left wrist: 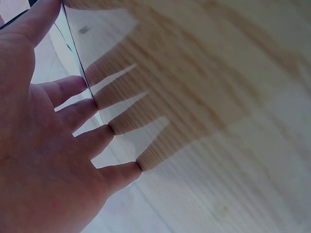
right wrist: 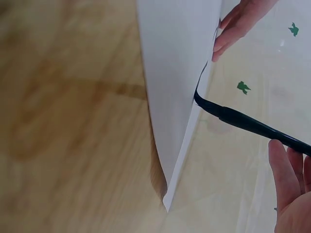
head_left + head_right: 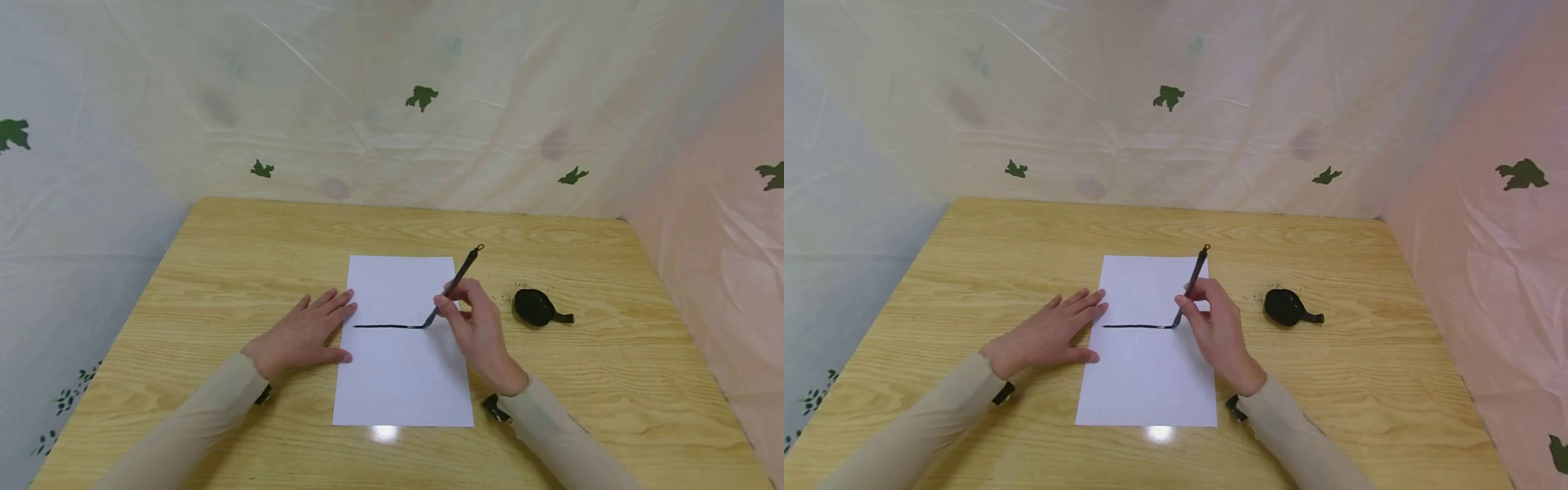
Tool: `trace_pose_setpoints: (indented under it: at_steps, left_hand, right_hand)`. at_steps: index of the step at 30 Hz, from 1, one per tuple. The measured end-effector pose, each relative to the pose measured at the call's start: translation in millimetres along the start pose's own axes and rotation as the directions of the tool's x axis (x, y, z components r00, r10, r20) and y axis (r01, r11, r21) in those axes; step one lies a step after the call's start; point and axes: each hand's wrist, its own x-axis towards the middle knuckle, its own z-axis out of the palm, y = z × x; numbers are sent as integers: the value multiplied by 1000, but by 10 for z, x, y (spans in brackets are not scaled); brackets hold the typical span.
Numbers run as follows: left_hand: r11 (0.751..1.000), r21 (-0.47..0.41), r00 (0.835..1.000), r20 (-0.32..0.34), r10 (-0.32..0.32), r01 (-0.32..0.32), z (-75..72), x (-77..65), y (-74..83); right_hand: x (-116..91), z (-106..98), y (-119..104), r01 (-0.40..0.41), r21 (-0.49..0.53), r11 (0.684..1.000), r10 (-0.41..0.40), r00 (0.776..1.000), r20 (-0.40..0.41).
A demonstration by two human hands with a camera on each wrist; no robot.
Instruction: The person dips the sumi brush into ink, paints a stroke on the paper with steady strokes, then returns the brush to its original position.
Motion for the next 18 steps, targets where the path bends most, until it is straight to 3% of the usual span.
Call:
trace_pose_setpoints:
  at_steps: [18]
  left_hand:
    - [1000, -5, 1000, 4, -3, 3, 4, 7, -8]
  right_hand:
    - [-13, -50, 5, -47, -12, 999, 47, 999, 10]
